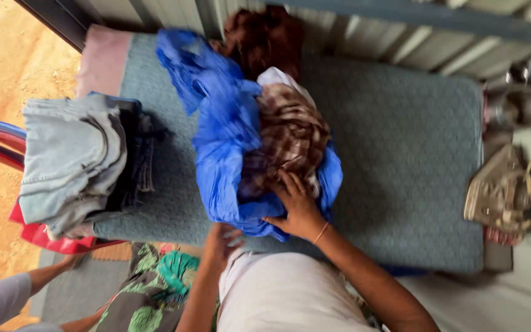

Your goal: The person irons a pair of light blue jeans on a padded ironing board, smoothing the fabric and using a steam iron to press the legs and waist. After ironing, the jeans are folded and placed on a stack of other folded jeans.

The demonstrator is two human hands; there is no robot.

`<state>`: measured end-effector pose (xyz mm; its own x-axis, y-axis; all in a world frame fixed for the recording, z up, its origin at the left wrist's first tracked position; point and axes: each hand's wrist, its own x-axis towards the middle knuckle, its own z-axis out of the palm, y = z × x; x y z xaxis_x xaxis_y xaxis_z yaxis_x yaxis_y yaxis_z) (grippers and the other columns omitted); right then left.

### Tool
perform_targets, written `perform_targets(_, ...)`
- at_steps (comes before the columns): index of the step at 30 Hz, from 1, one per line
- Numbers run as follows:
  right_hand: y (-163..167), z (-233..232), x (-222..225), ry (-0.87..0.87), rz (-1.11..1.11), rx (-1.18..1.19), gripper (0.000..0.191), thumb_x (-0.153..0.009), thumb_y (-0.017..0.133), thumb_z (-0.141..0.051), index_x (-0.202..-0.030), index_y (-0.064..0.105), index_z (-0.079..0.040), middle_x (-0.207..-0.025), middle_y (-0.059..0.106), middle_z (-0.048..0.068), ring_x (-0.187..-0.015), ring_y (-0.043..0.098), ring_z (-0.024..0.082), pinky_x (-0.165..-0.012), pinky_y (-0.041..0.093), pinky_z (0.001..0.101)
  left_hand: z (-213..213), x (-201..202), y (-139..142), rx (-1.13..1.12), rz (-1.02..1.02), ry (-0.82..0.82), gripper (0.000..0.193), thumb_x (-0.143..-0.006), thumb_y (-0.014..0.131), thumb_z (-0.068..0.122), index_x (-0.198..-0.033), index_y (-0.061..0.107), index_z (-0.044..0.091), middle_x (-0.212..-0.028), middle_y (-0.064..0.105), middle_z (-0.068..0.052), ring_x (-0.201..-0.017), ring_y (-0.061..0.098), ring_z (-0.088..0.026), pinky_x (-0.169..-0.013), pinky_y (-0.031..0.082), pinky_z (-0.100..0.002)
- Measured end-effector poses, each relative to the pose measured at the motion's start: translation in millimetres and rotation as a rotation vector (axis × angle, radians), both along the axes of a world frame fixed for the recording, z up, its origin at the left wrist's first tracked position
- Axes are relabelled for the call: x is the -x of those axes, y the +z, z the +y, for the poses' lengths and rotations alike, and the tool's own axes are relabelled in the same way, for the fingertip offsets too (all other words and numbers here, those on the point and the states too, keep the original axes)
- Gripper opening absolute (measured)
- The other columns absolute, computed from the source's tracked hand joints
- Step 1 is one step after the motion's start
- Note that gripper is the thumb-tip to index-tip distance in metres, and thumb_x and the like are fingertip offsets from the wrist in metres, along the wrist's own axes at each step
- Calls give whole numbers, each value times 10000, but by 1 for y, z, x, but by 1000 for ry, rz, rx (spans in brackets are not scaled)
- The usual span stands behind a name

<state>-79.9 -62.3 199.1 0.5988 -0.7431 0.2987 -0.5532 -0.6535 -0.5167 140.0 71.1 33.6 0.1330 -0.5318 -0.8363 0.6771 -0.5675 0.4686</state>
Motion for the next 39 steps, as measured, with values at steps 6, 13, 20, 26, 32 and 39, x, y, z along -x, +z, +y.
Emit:
perform_targets(6,-32,61,39,201,194,-404,619,-833,762,-531,-1271,666,-105,-1324,627,163,-1329,488,360,-1116,387,545,14,21,104,677,-1433,85,374,-999,657,160,-1337,527,64,-1469,531,-161,-1402,503,-322,-1191,381,-457)
perform_targets(13,8,46,52,274,-128,-471,508,-903,797,-330,-1334,657,-101,-1325,692,117,-1239,666,293,-1057,538,426,-83,51,134,775,-1198,-352,691,-1007,664,294,-1565,382,0,-1589,437,-273,-1511,404,-430,-1232,318,-445)
perform_targets(20,-18,-67,51,-238,-394,-75,556,-906,807,-267,-1301,535,15,-1260,603,194,-1181,595,307,-1038,489,426,-70,-28,97,328,-1178,222,1026,-998,724,412,-1606,61,-80,-1652,215,-300,-1546,281,-394,-1264,226,-421)
perform_targets(26,-47,-40,-24,307,-459,-655,228,-898,679,-255,-913,710,-30,-893,739,113,-824,696,234,-757,586,383,-120,10,139,756,-1413,-241,1065,-804,870,380,-1566,243,-18,-1612,265,-327,-1502,248,-456,-1210,236,-472)
perform_targets(32,-30,-67,-29,373,143,-631,280,-882,779,-288,-939,742,-17,-845,728,180,-787,696,301,-735,543,403,-145,18,128,466,-925,-422,626,-862,771,302,-1422,557,122,-1247,716,-192,-1154,700,-335,-959,550,-391)
perform_targets(39,9,-281,-67,-181,-200,162,1045,-848,956,-388,-1613,308,-92,-1564,331,330,-1473,351,483,-1200,380,546,-156,15,69,745,-1182,-117,388,-902,735,146,-1254,632,21,-1175,703,-199,-1119,681,-348,-1008,513,-422)
